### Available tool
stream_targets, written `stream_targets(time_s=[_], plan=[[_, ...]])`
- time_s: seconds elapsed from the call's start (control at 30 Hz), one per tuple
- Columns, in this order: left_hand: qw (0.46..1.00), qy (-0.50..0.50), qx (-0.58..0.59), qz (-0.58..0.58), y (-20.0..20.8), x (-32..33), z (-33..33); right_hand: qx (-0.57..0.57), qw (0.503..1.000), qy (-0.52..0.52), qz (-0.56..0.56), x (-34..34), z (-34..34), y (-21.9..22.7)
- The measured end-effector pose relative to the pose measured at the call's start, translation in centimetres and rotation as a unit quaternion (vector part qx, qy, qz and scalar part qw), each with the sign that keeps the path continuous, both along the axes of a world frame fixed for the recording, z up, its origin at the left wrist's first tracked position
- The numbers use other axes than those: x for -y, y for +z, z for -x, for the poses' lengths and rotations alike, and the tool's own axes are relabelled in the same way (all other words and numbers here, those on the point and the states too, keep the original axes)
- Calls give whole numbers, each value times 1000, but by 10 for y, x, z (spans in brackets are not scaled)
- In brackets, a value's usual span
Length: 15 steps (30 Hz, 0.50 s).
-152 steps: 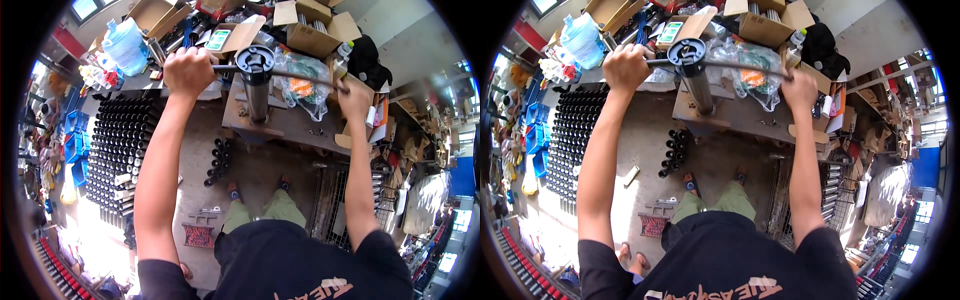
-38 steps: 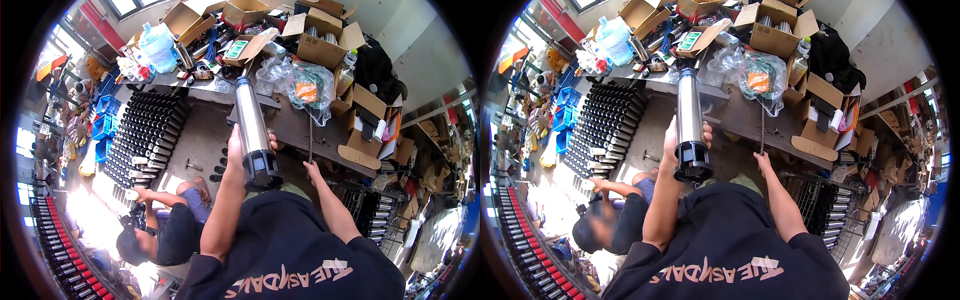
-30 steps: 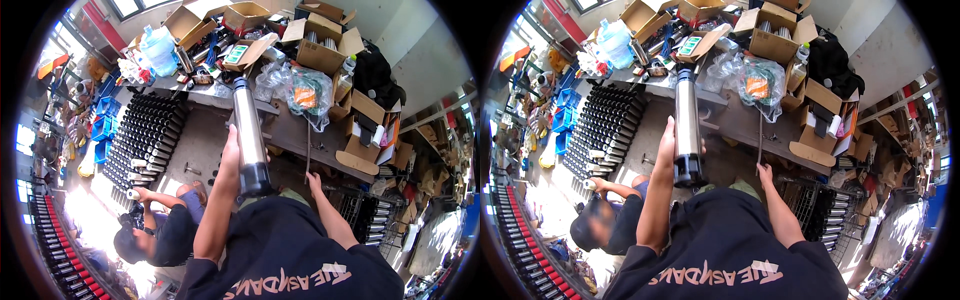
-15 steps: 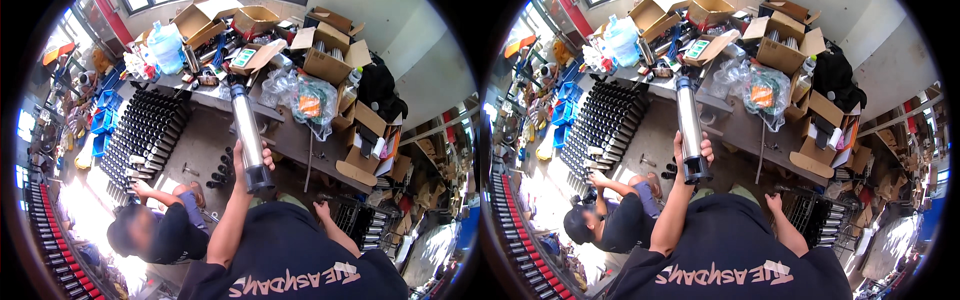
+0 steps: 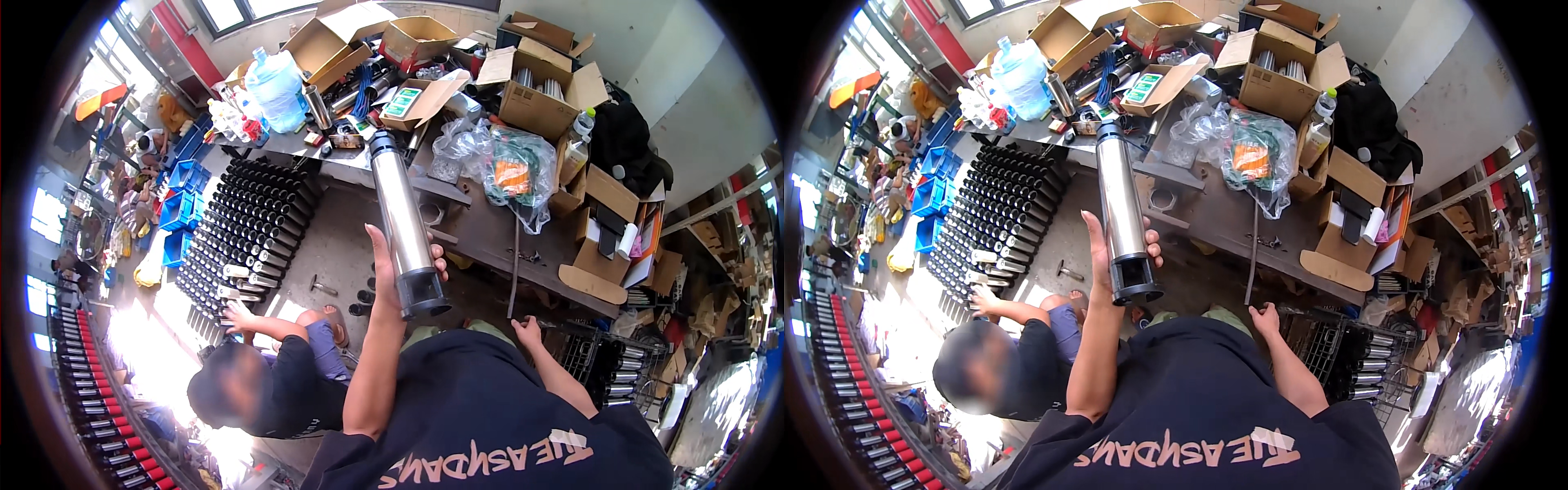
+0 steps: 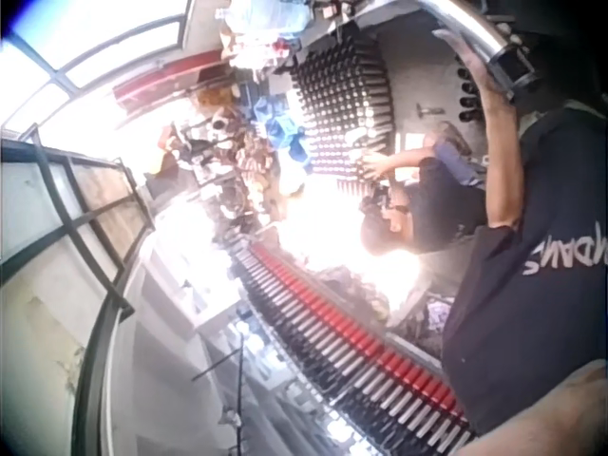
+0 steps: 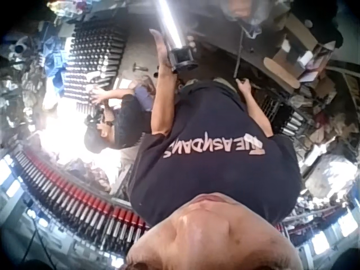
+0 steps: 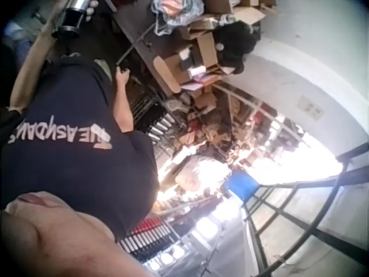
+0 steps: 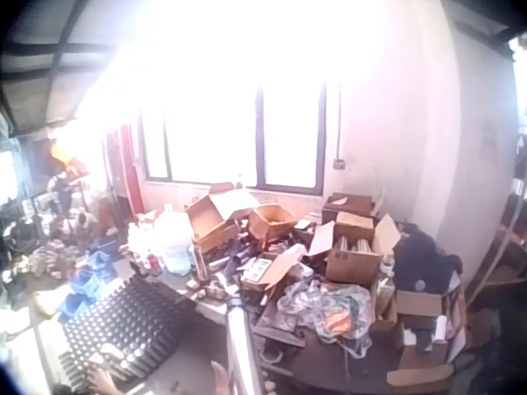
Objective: The person assembles metal components by inserting a rod through a large cylinder and tightening it, then places the finished part into a cart and wipes another component with a cloth.
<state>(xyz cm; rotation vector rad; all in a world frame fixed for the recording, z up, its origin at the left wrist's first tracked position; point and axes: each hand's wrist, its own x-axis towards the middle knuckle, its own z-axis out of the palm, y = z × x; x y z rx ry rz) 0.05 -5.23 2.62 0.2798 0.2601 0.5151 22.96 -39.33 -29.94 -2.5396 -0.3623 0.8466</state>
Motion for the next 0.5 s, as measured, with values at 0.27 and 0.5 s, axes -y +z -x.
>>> stream_targets(time_s=[0.27,0.5], plan=[[991,-7,124,46,-8,10,-8,28,1000,12,0,2,3,-10],[1000,-11,26,-7,3,4,-8,-24,1000,12,15,0,19,-3]])
